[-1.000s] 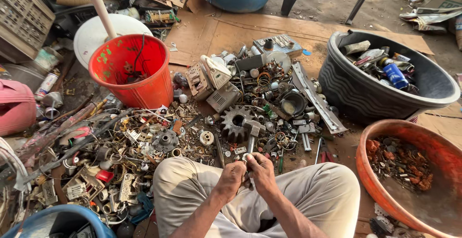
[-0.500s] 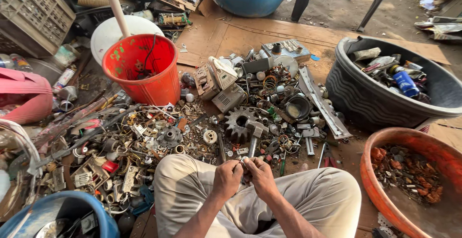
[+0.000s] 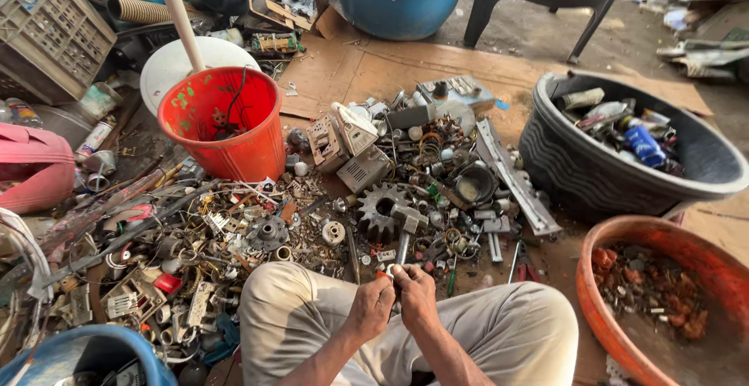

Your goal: The person sits on the ground in a cluttered scrap yard and uses a hammer to break apart a metal gear. They repeatedly strike the gear to separate pieces and then sort the resulting fragments into a red bucket.

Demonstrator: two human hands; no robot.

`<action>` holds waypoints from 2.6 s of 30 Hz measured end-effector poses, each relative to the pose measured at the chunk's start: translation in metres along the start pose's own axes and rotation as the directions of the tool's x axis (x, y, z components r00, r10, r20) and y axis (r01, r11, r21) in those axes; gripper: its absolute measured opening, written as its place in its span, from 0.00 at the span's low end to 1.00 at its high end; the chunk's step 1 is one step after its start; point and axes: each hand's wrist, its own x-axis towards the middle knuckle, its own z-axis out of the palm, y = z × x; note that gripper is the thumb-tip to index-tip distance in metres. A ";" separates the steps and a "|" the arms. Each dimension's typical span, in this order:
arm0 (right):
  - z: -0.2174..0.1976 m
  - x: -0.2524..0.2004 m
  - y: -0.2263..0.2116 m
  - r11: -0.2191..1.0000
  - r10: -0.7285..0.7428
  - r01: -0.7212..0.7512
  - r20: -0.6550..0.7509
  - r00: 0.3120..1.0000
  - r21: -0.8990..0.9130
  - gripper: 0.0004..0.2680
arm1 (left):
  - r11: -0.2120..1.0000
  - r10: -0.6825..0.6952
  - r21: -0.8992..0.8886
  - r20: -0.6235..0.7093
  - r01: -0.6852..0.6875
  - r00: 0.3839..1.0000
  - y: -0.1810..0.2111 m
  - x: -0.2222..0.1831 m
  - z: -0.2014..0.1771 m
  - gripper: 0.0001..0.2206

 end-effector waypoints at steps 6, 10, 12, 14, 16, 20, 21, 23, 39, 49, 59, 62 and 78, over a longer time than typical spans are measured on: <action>-0.047 0.057 -0.018 0.974 -0.222 0.211 -0.142 0.965 -0.085 0.07 | 0.990 -0.118 0.085 0.080 0.111 0.990 -0.039 -0.014 0.007 0.10; -0.045 0.084 -0.073 0.959 -0.088 0.121 -0.136 0.987 0.255 0.07 | 0.930 -0.288 0.244 0.012 0.277 0.958 -0.076 0.000 -0.036 0.08; -0.040 0.063 -0.076 0.977 -0.058 0.078 -0.102 0.993 0.200 0.07 | 0.903 -0.220 0.336 -0.170 0.266 0.961 -0.082 0.007 -0.061 0.06; -0.030 0.046 -0.074 0.993 -0.052 0.062 -0.099 0.994 0.103 0.09 | 0.855 0.065 0.494 -0.406 0.159 0.912 -0.072 0.019 -0.088 0.05; -0.020 0.042 -0.073 0.987 -0.087 0.090 -0.031 0.996 0.130 0.08 | 0.758 0.215 0.624 -0.514 0.190 0.831 -0.052 0.041 -0.106 0.22; -0.010 0.029 -0.071 0.975 -0.197 0.197 0.003 0.980 -0.105 0.08 | 0.916 -0.218 0.247 -0.356 0.317 0.909 -0.017 0.050 -0.071 0.14; -0.006 0.030 -0.072 0.967 -0.188 0.187 0.011 0.982 -0.170 0.07 | 0.919 -0.145 0.296 -0.359 0.259 0.922 -0.015 0.049 -0.063 0.15; -0.010 0.028 -0.077 0.942 -0.183 0.170 -0.017 0.983 -0.288 0.06 | 0.916 0.014 0.384 -0.317 0.115 0.948 -0.018 0.049 -0.041 0.17; -0.074 0.137 -0.201 0.909 -0.290 0.232 -0.127 0.948 -0.347 0.08 | 0.773 -0.343 0.385 -0.414 0.504 0.843 -0.173 0.088 -0.067 0.14; 0.013 0.151 -0.131 0.047 0.164 0.193 0.198 0.966 -0.980 0.11 | 0.757 -0.483 0.269 -0.383 0.595 0.787 -0.147 0.106 -0.065 0.12; 0.038 0.337 -0.067 0.370 -0.188 0.210 0.149 0.971 -0.905 0.14 | 0.742 -0.611 0.121 -0.283 0.659 0.740 -0.140 0.118 -0.067 0.17; 0.052 0.349 -0.055 0.671 -0.163 0.061 -0.067 0.984 -0.739 0.09 | 0.589 -0.784 0.095 -0.175 0.803 0.596 -0.140 0.122 -0.069 0.18; -0.028 0.117 -0.188 0.792 -0.480 0.456 0.048 0.876 -0.405 0.09 | 0.745 -0.603 0.123 -0.298 0.656 0.740 -0.153 0.114 -0.065 0.15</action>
